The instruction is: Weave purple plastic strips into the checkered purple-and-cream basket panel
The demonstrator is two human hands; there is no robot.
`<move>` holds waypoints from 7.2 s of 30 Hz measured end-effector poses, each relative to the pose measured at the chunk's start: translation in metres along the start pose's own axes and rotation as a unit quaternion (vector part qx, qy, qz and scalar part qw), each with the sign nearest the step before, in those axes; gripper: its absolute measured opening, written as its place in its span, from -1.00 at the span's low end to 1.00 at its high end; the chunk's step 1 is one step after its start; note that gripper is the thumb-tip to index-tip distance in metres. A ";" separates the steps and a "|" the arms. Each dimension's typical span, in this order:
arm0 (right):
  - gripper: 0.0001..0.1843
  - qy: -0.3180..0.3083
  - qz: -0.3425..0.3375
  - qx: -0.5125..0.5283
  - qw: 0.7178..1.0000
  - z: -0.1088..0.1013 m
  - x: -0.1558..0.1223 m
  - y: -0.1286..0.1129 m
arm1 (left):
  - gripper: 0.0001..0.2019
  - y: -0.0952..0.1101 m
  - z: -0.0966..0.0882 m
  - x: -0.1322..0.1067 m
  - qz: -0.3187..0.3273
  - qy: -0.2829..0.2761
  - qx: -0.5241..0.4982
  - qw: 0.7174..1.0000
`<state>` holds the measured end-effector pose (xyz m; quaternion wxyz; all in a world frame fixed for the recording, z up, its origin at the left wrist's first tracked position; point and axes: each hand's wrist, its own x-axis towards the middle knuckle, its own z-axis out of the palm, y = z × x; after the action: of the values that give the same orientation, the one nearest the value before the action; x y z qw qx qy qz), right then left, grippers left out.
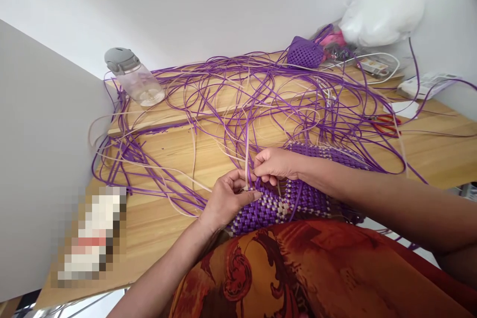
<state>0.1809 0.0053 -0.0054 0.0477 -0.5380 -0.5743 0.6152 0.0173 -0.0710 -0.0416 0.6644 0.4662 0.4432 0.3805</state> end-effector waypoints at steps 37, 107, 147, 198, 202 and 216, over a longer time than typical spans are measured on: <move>-0.80 0.238 -0.351 -0.445 0.789 0.018 -0.067 0.022 | -0.82 -0.003 0.010 0.002 -0.034 0.020 -0.163 0.986; -0.84 0.132 -0.382 -0.472 0.783 0.012 -0.101 0.044 | -0.80 -0.004 0.018 0.003 -0.048 0.092 0.132 0.986; -0.82 0.078 -0.347 -0.462 0.812 -0.030 -0.032 0.004 | -0.88 0.012 0.020 -0.005 -0.136 0.036 -0.069 0.988; -0.81 0.131 -0.308 -0.263 0.905 0.016 -0.059 0.016 | -0.86 -0.002 0.014 -0.003 -0.069 0.025 -0.061 0.995; -0.83 0.162 -0.329 -0.330 0.870 0.021 -0.062 0.011 | -0.91 -0.002 0.016 -0.002 -0.059 0.042 -0.059 0.996; -0.62 -0.079 -0.232 -0.058 0.968 -0.034 -0.101 -0.088 | -0.92 0.000 0.019 0.000 -0.066 0.065 -0.007 0.996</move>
<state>0.1984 -0.0113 0.1307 0.1117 -0.3416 -0.7201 0.5935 0.0352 -0.0762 -0.0382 0.6615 0.4054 0.5122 0.3683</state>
